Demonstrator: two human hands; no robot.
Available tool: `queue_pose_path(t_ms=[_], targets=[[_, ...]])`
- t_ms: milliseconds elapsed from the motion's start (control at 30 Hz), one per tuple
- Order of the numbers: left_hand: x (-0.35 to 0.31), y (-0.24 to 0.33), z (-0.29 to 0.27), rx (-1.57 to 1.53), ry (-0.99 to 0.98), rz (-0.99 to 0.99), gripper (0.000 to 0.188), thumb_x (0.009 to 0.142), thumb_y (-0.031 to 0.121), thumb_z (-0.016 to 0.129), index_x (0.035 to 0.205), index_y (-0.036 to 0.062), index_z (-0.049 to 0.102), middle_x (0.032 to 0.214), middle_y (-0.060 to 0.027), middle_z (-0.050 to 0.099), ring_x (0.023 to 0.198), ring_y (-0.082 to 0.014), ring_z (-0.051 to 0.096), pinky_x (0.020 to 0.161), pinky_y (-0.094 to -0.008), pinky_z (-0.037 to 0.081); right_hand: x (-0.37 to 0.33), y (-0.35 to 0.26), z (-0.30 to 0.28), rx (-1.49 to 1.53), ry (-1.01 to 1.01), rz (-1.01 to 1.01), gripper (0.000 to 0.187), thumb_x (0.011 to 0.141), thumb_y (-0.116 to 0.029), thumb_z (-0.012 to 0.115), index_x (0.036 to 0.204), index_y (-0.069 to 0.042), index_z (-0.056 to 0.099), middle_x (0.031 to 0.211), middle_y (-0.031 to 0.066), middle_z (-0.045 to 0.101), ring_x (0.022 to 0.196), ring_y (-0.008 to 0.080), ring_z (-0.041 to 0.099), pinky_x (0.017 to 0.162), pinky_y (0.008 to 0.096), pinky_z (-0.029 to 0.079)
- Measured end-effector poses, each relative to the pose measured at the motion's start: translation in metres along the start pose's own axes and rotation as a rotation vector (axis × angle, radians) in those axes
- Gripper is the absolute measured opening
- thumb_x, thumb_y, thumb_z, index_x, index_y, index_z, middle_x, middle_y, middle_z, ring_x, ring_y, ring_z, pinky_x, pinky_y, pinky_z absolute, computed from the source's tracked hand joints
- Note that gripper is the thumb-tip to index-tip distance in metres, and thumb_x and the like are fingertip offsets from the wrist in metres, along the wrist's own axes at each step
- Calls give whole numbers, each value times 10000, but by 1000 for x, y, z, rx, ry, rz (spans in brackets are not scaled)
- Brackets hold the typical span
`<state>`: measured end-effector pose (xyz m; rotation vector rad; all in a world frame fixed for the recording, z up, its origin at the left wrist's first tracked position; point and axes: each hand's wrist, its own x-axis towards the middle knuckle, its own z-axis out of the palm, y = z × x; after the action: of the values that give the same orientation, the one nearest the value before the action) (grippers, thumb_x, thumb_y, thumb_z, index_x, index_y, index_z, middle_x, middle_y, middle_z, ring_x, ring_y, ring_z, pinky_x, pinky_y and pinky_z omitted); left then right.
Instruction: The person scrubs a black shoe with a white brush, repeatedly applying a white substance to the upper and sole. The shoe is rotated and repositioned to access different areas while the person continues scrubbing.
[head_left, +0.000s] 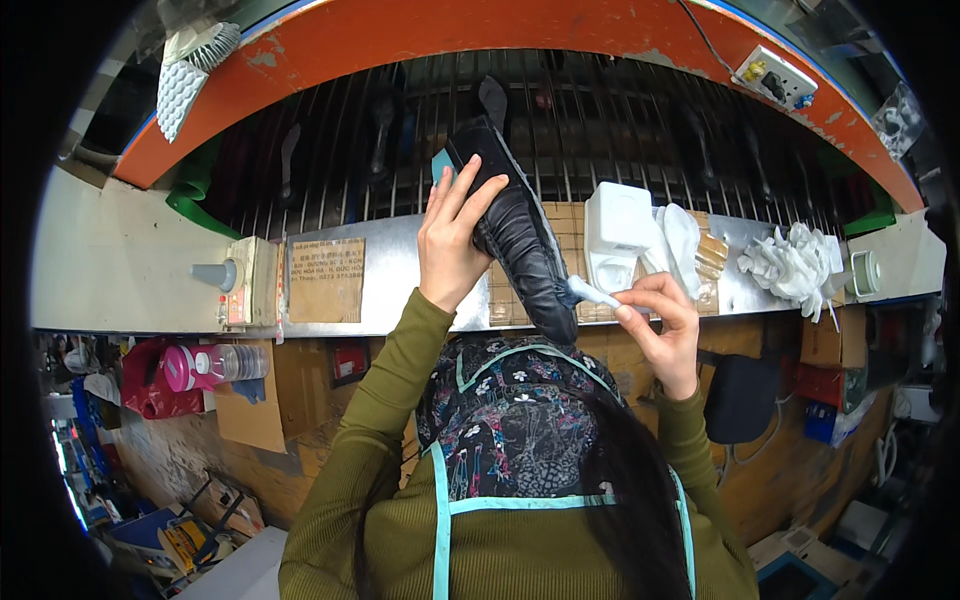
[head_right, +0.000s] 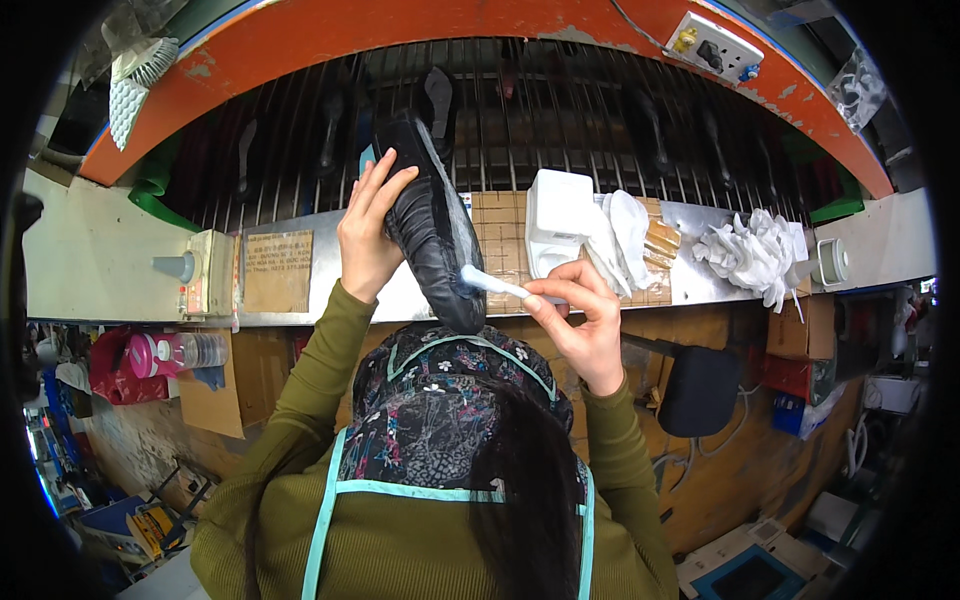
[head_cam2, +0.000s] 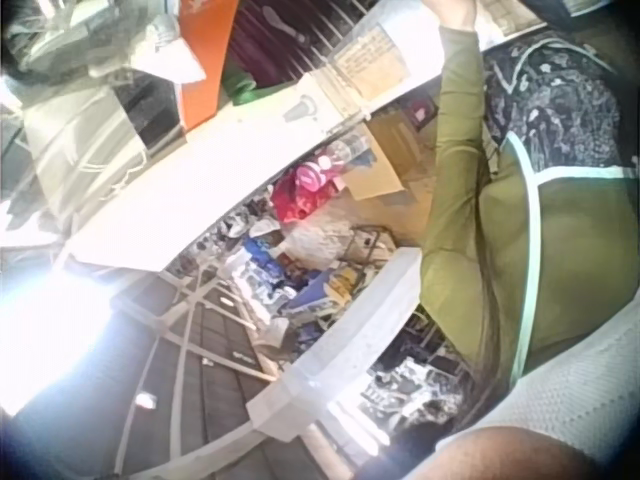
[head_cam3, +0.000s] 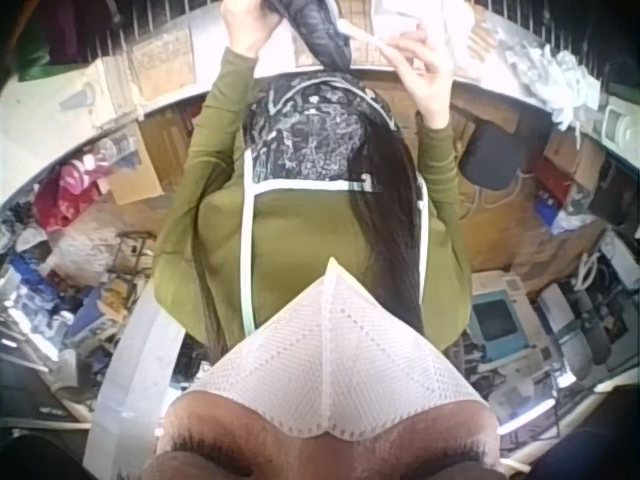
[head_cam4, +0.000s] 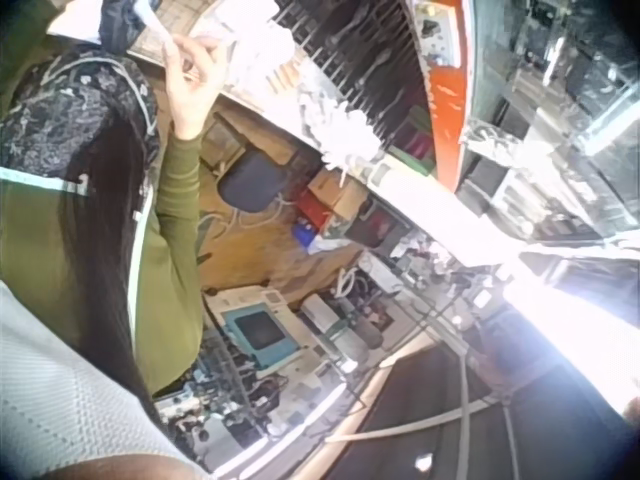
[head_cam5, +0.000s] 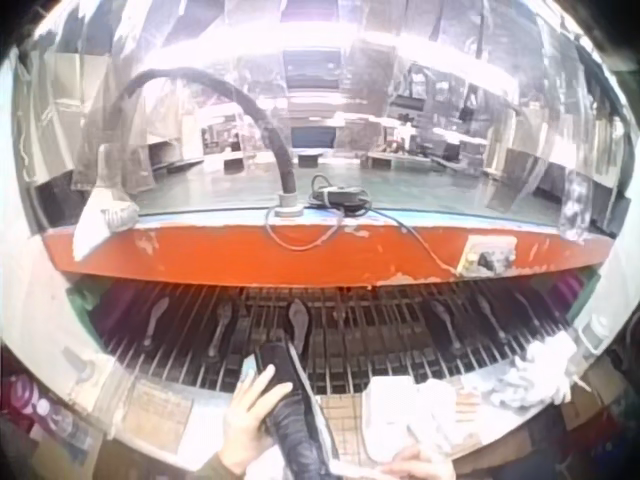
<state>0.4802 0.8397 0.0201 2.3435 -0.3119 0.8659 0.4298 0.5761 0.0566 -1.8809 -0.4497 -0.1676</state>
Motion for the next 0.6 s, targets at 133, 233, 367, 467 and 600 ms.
queue_pose_path(t_ms=[133, 233, 367, 467, 600], targets=[[-2, -2, 3, -79, -13, -68, 738, 564, 60, 837, 1243, 226, 599, 1410, -65, 484, 1274, -400, 455, 1065, -497, 380, -1, 1, -1, 16, 6, -24, 144, 780, -33, 736, 923, -15, 728, 827, 30, 578, 639, 69, 481, 547, 208, 393], [1, 4, 1, -77, -39, -86, 658, 612, 47, 822, 1223, 136, 595, 1372, -123, 512, 1248, -340, 500, 1026, -397, 442, 1, 0, -3, 27, 12, -46, 143, 780, -30, 736, 921, -11, 726, 829, 33, 577, 639, 71, 484, 553, 209, 398], [-1, 8, 1, -153, -79, -162, 680, 601, 36, 829, 1228, 125, 579, 1347, -155, 525, 1219, -326, 531, 992, -375, 471, 5, 0, -5, 39, 10, -82, 145, 779, -18, 733, 923, -3, 720, 837, 39, 573, 653, 74, 496, 567, 209, 410], [-5, 7, 5, -245, -99, -208, 731, 559, 19, 837, 1229, 134, 570, 1328, -150, 541, 1189, -327, 553, 978, -377, 481, 11, 3, -5, 55, 6, -126, 152, 780, -11, 731, 931, -3, 718, 841, 40, 569, 663, 76, 502, 574, 209, 412], [-6, 11, 7, -349, -170, -254, 759, 536, 1, 844, 1229, 117, 556, 1210, -139, 619, 1107, -276, 613, 936, -347, 504, 26, -2, -8, 76, -12, -160, 155, 780, -22, 736, 933, -7, 720, 843, 36, 564, 680, 81, 508, 585, 211, 417]])
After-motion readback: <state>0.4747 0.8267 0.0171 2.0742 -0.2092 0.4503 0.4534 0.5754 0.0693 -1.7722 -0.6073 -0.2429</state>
